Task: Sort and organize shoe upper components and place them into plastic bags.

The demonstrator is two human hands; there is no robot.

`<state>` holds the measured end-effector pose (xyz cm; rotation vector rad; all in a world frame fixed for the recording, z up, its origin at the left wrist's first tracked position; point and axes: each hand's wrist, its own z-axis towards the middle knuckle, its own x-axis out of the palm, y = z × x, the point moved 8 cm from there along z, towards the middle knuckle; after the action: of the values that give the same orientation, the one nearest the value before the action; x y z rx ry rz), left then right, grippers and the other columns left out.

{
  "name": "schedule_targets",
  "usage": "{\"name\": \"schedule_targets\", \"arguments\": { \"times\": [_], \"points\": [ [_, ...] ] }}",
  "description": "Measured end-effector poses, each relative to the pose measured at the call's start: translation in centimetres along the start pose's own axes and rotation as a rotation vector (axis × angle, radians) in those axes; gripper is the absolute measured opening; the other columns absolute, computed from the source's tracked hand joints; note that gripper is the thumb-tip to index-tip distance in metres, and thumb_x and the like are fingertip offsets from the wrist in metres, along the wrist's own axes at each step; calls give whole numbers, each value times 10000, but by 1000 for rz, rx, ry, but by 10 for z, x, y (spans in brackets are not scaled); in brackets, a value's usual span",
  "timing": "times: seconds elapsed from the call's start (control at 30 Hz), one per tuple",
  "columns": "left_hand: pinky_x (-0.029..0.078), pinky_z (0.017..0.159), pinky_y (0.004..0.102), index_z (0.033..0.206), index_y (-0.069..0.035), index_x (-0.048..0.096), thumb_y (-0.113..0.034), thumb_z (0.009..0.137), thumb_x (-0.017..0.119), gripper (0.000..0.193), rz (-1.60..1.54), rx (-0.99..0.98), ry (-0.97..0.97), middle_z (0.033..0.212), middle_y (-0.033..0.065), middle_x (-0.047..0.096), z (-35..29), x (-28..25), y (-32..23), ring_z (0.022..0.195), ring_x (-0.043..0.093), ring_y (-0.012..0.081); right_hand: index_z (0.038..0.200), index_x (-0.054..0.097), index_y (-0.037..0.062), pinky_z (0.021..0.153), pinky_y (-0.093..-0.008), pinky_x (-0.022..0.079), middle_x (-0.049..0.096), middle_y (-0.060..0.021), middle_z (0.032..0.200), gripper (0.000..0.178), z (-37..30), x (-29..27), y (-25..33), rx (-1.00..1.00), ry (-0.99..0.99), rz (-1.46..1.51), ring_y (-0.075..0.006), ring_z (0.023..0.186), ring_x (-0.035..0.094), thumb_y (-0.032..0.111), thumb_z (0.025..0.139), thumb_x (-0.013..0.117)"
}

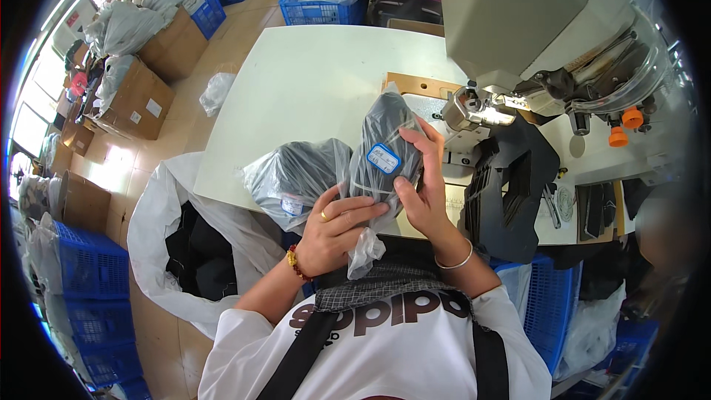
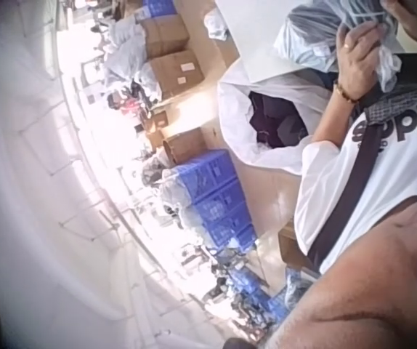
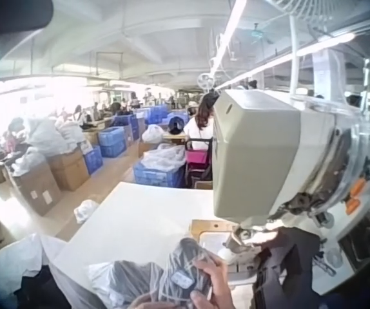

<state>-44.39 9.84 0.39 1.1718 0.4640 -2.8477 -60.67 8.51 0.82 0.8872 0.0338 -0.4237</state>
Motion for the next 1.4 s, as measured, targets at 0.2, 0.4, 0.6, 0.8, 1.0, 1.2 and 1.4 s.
{"name": "schedule_targets", "arguments": {
  "times": [0.2,0.4,0.6,0.8,1.0,1.2,1.4],
  "points": [
    [346,1084,464,734,-118,618,-123,678,719,116,30,-16,-4,1259,15,645,-4,0,-2,1217,547,198,1339,461,26,1123,-467,240,274,-258,1432,597,0,0,1,6,19,15,-376,1359,286,56,748,537],
    [204,1132,618,1176,-118,580,-133,618,798,600,133,-322,-99,1354,98,494,-14,-32,27,1294,456,318,1181,652,78,1142,-517,193,311,-268,1465,471,-2,0,26,-205,-87,-566,-427,1350,302,-21,748,493],
    [300,1094,523,1142,-131,606,-70,662,750,505,211,-457,38,1173,14,611,-5,-42,63,1170,531,250,1127,689,127,1133,-567,180,554,-83,1326,379,5,15,29,-297,17,-532,-344,1321,397,43,798,523],
    [419,860,391,920,-88,663,18,675,670,267,189,-479,-231,956,48,638,-9,-56,99,921,560,291,1158,654,151,1074,-555,223,549,-73,1125,418,2,16,60,-236,43,-982,-297,1108,459,429,846,636],
    [405,899,412,899,-93,670,38,661,662,272,97,-450,-310,961,62,621,-12,-59,83,934,551,287,1156,617,138,864,-473,317,480,-51,916,525,-20,15,82,-276,118,-1078,-252,853,438,483,771,712],
    [276,1124,499,936,-104,661,-24,667,716,286,60,-305,-121,1037,33,596,-3,-61,50,1019,559,268,1084,589,108,790,-442,341,470,-54,886,536,-44,23,76,-210,258,-975,-254,819,446,436,703,775],
    [278,1126,552,979,-99,591,-146,671,816,384,114,-431,-98,1099,45,595,-22,-43,63,1153,557,249,1074,571,80,784,-441,345,488,-74,936,575,-47,23,60,-211,177,-953,-260,844,469,408,665,809]
  ]
}}
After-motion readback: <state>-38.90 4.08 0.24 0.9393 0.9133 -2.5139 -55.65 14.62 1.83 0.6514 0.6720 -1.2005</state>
